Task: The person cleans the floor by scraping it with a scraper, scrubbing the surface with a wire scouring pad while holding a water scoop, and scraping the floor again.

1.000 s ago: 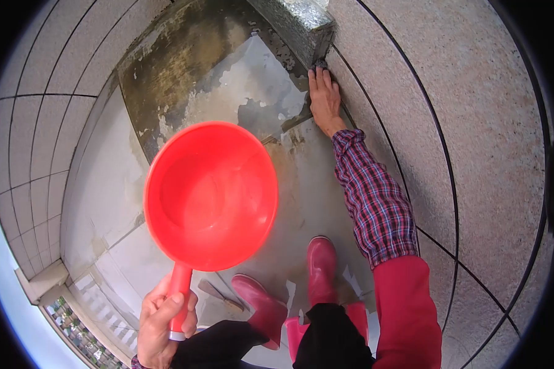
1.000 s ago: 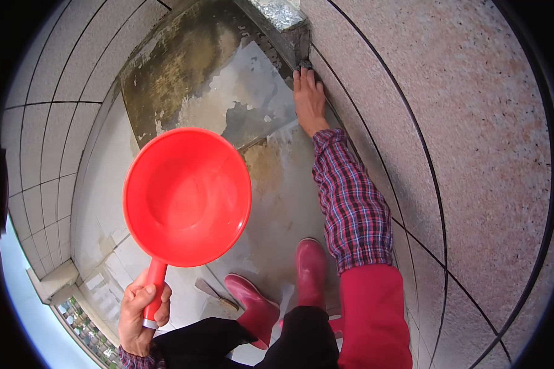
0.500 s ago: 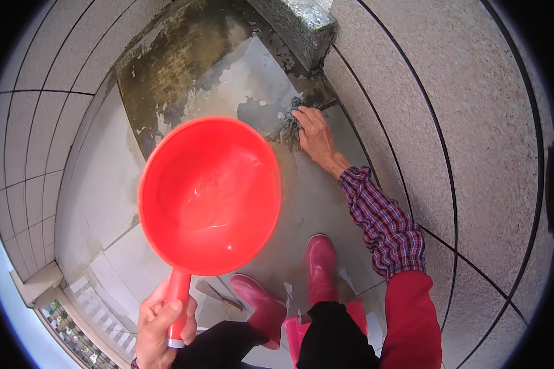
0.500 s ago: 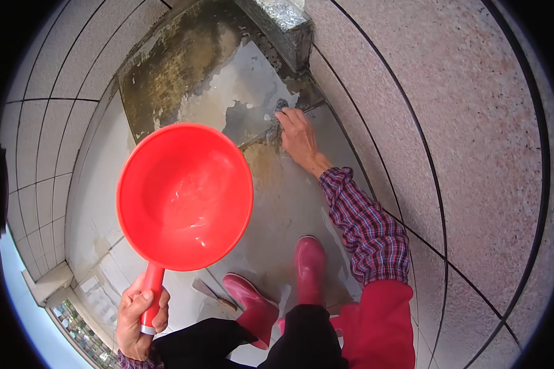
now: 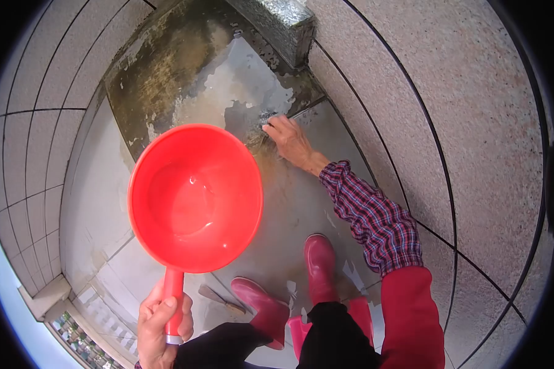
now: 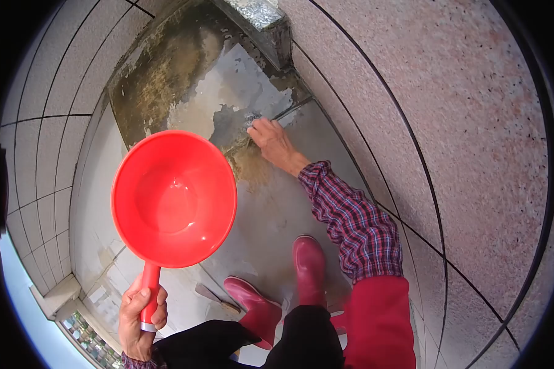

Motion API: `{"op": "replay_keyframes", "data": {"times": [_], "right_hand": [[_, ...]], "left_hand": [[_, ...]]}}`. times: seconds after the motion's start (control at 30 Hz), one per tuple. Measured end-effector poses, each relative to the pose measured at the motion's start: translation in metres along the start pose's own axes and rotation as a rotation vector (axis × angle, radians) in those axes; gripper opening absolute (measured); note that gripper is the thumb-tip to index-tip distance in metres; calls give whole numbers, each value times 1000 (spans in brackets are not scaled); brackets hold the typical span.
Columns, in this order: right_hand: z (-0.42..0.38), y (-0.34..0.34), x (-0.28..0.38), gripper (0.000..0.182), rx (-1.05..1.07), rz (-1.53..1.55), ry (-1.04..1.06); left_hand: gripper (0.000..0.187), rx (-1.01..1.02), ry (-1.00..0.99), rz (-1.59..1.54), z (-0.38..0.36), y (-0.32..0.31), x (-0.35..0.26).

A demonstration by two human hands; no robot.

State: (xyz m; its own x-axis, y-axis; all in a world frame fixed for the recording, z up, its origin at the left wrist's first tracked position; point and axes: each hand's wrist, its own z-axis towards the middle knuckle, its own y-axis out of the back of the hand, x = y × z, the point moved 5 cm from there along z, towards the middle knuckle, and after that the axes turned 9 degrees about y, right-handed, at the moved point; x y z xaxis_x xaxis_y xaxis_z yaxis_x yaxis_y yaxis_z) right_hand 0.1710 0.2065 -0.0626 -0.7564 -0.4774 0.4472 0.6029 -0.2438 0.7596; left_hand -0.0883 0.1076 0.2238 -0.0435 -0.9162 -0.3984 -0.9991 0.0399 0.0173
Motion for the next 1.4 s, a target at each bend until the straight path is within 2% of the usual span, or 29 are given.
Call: {"op": "replay_keyframes", "data": {"times": [0.07, 0.1, 0.17, 0.2, 0.23, 0.3, 0.4, 0.47, 0.57, 0.7, 0.73, 0.8, 0.83, 0.9, 0.97, 1.0, 1.07, 1.13, 1.2, 1.27, 1.3, 1.37, 1.4], "right_hand": [[14, 42, -48, 34, -71, -268, -108], [9, 47, -62, 34, -75, -279, -114], [8, 47, -77, 33, 43, -501, -206], [-1, 40, -74, 34, 105, -382, -316], [-8, 35, -62, 34, 93, -391, -312], [-27, 23, -50, 48, 7, -287, -315], [-26, 32, -44, 49, 47, -242, -329], [-26, 33, -43, 49, 47, -228, -325], [-27, 38, -44, 49, 54, -204, -331], [-30, 30, -45, 48, 59, -244, -306], [-24, 30, -49, 48, 57, -239, -301], [-12, 37, -58, 31, 130, -268, -272], [0, 42, -65, 29, 131, -297, -251], [21, 48, -89, 27, 137, -323, -235], [34, 47, -97, 29, 23, -582, -69], [26, 41, -91, 29, 32, -572, -65], [5, 35, -90, 46, 40, -511, -266], [-14, 37, -70, 45, -20, -244, -543], [-30, 15, -13, 40, -101, -71, -462], [-48, -20, 59, 39, 52, 37, -233], [-56, -22, 67, 39, 53, 49, -254], [-61, -23, 88, 37, 179, 297, -99], [-56, -9, 68, 39, 94, 189, -133]], "left_hand": [[46, 53, 25, -25, 2, -1, 4], [46, 63, 21, -17, 3, -4, 4], [46, 73, -15, -54, 0, -10, -1], [46, 70, -20, -54, 0, -14, -4], [46, 77, -33, -52, 2, -20, -9], [50, 44, -16, -4, 10, -34, -17], [31, 159, -10, -5, 40, -76, -40], [22, 165, 51, -80, 61, -108, -54], [19, 166, 70, -37, 82, -128, -55], [20, 187, 82, -38, 65, -108, -41], [12, 184, 95, -56, 52, -98, -41], [19, 207, 71, -76, 26, -81, -34], [19, 203, 84, -74, 16, -73, -27], [32, 110, 95, -186, 1, -55, -16], [35, 67, 112, -248, -3, -50, -8], [40, 32, 121, -313, -7, -45, -4], [40, 13, 119, -346, -15, -33, 5], [43, 23, 143, -422, -17, -18, 13], [42, 55, 122, -441, -16, -22, 9], [42, 70, 109, -427, -15, -23, 6], [43, 116, 97, -431, -16, -23, 3], [44, 146, 80, -440, -20, -18, -1], [46, 154, 63, -460, -23, -16, -1]]}}
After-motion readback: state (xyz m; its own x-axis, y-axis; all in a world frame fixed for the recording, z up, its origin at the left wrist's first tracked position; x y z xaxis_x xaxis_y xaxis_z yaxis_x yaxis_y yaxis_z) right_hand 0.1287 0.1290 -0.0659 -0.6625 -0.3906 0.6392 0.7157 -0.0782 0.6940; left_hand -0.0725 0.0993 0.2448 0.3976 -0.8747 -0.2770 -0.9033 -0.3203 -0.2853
